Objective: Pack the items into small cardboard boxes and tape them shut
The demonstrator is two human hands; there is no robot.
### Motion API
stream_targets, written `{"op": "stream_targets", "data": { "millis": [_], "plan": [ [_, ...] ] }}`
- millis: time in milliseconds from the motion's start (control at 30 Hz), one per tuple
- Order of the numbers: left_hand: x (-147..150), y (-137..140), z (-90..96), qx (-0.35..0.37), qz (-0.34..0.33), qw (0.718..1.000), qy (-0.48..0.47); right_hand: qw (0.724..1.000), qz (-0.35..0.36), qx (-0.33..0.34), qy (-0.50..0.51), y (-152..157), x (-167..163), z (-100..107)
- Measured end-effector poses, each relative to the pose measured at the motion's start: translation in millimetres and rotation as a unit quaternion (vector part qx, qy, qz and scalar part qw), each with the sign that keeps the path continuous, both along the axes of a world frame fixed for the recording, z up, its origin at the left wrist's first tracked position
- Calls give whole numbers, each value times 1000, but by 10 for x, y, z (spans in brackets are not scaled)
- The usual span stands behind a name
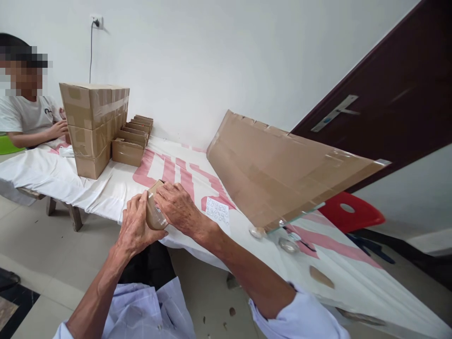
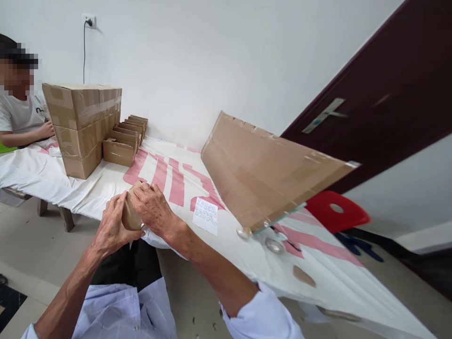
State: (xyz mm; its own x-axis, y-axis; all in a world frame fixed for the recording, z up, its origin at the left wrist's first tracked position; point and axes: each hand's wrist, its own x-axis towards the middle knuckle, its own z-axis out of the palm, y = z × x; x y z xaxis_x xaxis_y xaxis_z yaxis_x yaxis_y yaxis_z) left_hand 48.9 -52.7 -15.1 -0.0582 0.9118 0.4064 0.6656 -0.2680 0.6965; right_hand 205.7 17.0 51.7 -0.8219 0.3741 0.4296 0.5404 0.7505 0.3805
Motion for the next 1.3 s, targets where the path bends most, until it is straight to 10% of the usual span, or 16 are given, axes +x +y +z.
{"op": "stream_targets", "data": {
  "millis": [833,1133,1300],
  "plan": [
    [24,-8,39,-4,12,1000,15,999,14,-19,-41,61,44,58],
    [-82,29,-44,26,10,999,16,951,109,-168,237,30,322,166],
    [-351,85,-57,15,7,1000,-2,894,-16,-184,409,337,1085,-5]
  ]
}}
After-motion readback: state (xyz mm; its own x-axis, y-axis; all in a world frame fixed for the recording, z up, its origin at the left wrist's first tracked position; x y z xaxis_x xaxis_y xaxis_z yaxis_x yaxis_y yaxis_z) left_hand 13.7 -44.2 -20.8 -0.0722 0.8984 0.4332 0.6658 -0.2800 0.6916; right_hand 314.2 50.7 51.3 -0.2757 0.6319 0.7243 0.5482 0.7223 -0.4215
